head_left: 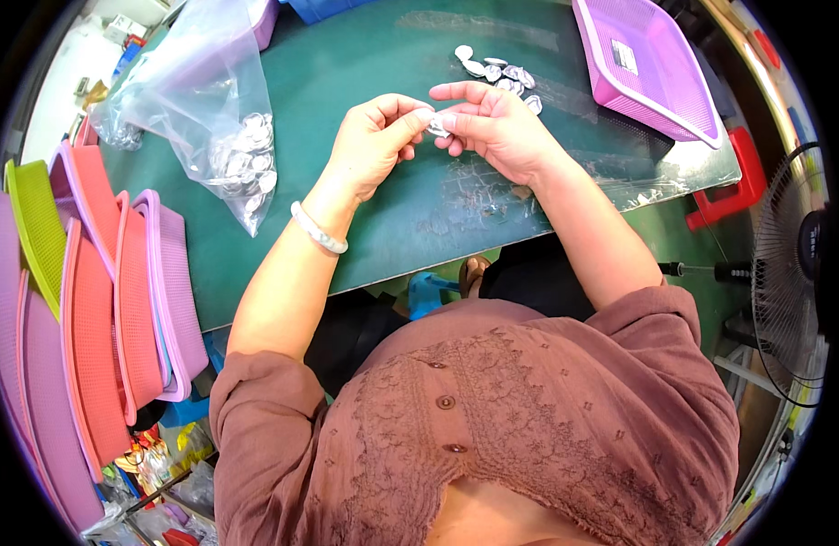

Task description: The person sits at a green worktable and repeatedly picks up small silver-colored metal pieces, briefly turns them over in the hands, and places them into a clear plastic bag. The person also moves pieces between the table and a blue bin while continuing to sort them by hand.

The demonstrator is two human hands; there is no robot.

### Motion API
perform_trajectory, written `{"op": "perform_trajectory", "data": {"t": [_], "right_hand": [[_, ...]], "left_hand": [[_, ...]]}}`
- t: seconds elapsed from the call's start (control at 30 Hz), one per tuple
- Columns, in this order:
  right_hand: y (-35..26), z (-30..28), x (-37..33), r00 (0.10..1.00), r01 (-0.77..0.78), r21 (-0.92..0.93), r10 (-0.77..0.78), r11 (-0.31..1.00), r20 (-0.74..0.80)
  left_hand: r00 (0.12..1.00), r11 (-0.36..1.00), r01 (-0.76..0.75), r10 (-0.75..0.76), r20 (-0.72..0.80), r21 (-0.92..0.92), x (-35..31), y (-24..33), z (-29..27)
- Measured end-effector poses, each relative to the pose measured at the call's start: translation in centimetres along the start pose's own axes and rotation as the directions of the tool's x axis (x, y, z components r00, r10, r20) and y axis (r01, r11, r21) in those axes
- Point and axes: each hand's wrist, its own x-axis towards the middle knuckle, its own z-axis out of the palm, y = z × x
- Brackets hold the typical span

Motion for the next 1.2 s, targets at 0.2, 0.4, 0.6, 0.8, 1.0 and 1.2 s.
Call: {"op": "perform_trajectory", "data": {"t": [0.2, 0.4, 0.6, 0.8, 1.0, 1.2], "right_hand": [[-0.2, 0.2, -0.1, 0.998, -0.055, 0.047, 0.055, 0.997, -0.009], [-0.3, 0.4, -0.3, 1.0, -0.002, -0.03, 0.001, 1.0, -0.016], [-0.1, 0.9, -0.5, 0.984, 0.165, -0.322, -0.18, 0.932, -0.017], [0.1, 1.2, -0.4, 0.975, 0.19, -0.367, -0.22, 0.911, -0.042], [0.3, -0.7, 0.4, 0.893, 0.293, -0.499, -0.42, 0.816, -0.162], [-3.0, -3.3, 1.7, 0.904, 0.061, -0.946, -0.419, 0.318, -0.083]], "left_hand": [[0.997, 0.98, 0.076, -0.071, 0.034, -0.186, 0.0, -1.2, -0.9], [0.991, 0.957, 0.102, -0.073, 0.114, -0.272, -0.5, -0.9, -1.3], [0.98, 0.903, 0.155, -0.09, 0.177, -0.4, -0.3, -1.3, -1.6], [0.987, 0.922, 0.13, -0.085, 0.136, -0.366, -0.3, -1.5, -1.6], [0.988, 0.939, 0.134, -0.103, 0.112, -0.316, -0.4, -1.2, -1.4], [0.986, 0.905, 0.142, -0.091, 0.143, -0.402, -0.1, -1.6, -2.2]]}}
